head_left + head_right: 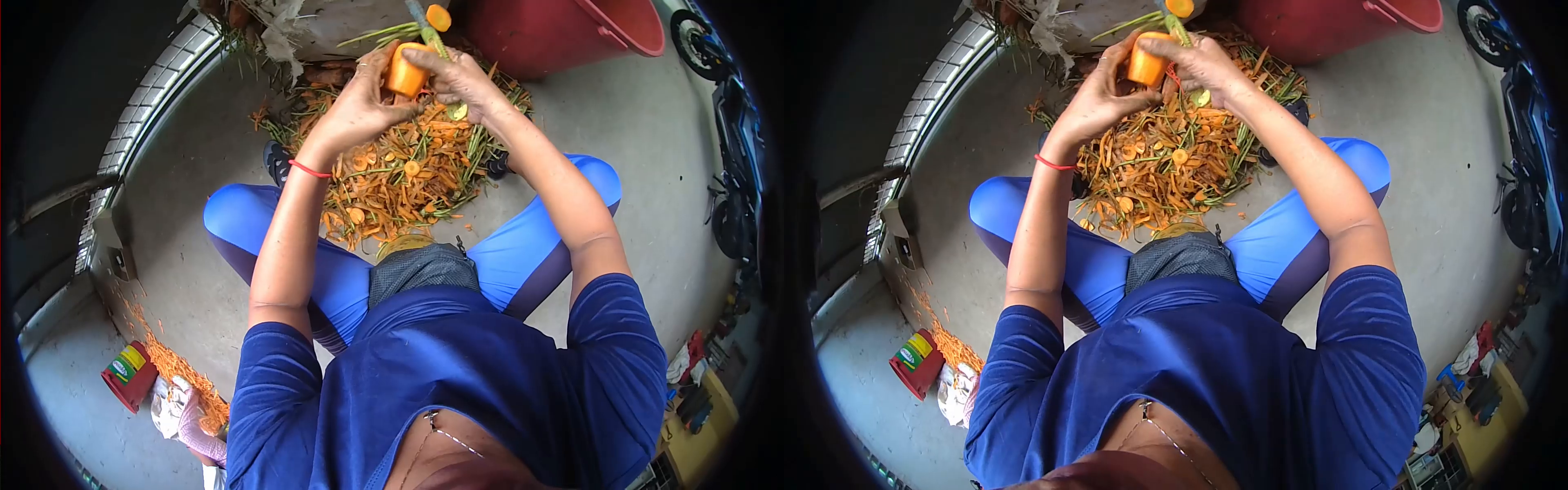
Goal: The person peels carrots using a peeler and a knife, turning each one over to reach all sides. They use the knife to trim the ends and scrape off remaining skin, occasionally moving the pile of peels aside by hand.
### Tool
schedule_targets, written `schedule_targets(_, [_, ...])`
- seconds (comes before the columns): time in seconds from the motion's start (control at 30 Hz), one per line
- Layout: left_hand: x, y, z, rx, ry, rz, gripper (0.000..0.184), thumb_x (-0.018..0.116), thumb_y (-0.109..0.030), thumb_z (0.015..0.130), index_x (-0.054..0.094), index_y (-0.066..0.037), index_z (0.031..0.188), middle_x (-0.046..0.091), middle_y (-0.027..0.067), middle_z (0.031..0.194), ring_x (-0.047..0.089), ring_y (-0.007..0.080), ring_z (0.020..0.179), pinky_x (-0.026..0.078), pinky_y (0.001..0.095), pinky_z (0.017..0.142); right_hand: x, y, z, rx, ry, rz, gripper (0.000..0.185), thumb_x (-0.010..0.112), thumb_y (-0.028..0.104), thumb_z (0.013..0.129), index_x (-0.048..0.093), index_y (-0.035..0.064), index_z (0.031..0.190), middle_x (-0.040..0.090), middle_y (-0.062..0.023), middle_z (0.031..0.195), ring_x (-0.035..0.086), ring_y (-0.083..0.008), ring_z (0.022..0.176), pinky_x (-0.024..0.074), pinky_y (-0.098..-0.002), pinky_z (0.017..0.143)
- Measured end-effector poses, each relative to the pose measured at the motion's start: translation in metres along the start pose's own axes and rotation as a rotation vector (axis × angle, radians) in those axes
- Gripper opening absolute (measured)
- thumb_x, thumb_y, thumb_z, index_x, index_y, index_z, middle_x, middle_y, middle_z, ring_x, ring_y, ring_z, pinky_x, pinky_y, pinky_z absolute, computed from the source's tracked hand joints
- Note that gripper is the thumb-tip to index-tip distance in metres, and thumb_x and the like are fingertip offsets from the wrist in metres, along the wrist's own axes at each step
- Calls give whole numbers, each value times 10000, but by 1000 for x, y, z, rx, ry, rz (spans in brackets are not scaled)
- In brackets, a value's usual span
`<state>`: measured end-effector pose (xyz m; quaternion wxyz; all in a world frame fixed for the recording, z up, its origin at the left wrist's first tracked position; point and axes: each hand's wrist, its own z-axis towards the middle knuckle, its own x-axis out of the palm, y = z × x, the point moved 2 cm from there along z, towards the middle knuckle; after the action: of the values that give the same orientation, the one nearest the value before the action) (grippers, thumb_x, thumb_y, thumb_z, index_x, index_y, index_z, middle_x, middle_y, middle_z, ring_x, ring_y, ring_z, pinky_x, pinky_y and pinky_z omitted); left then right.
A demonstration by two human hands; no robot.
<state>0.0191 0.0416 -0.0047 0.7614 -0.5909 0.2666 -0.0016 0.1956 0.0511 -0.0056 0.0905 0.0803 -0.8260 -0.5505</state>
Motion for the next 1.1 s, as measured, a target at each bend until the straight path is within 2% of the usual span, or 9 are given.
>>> schedule_targets(0.17, [-14,5,11,-186,-120,-439,482,584,-223,910,456,-52,1342,575,123,1218,584,169,1082,446,285,940,-30,-17,3,279,122,323,514,685,542,777,576,60,916,494,45,582,245,44,335,192,-102,303])
schedule_targets(0.37, [-10,21,6,-227,-211,-92,383,594,-212,918,541,-65,1268,593,60,1156,552,135,1062,435,269,911,-25,-40,0,178,348,-1072,758,642,759,617,707,8,701,643,-147,682,622,-228,648,493,-342,607])
schedule_targets(0.5, [-5,52,3,-457,-149,-171,353,588,-209,924,554,-54,1239,595,54,1158,545,138,1074,438,265,895,-83,15,12,-174,-87,-772,595,676,617,736,705,50,912,655,-65,699,611,-135,627,484,-298,579])
schedule_targets(0.63, [13,115,-21,-486,-12,319,350,519,-247,887,636,49,1035,649,271,931,644,363,897,489,398,811,-154,125,-21,-275,-703,-398,608,677,547,792,570,24,1084,560,18,601,365,-11,377,258,-164,319])
schedule_targets(0.73, [39,217,-61,-827,105,401,342,495,-228,869,628,81,931,633,305,905,631,411,868,482,440,780,-236,151,13,-884,-1128,-774,527,708,446,800,595,-5,1046,661,-118,868,621,-206,840,508,-319,681])
schedule_targets(0.8, [54,227,-79,-918,116,271,342,493,-228,858,622,88,853,632,295,860,624,412,807,477,448,729,-240,163,14,-667,-1135,-753,636,767,267,778,423,-187,1060,558,-326,900,584,-412,813,484,-462,750])
schedule_targets(0.97, [73,233,-80,-960,149,310,274,519,-159,863,625,19,1041,607,273,1003,607,383,922,493,428,789,-237,86,66,-1109,-1001,-383,228,676,213,872,622,25,989,649,-44,837,612,-143,775,491,-289,719])
schedule_targets(1.03, [75,249,-74,-789,67,423,314,524,-155,862,602,-1,1124,551,288,1165,580,384,1019,490,419,854,-174,37,57,-646,-1013,-231,276,693,376,838,684,100,856,597,16,624,450,-46,413,312,-216,364])
schedule_targets(1.1, [68,237,-51,-864,83,399,349,529,-150,863,565,-20,1185,466,281,1275,552,378,1071,480,424,887,-123,-29,75,-648,-806,-127,170,641,239,889,689,90,824,671,4,748,453,-34,430,339,-211,394])
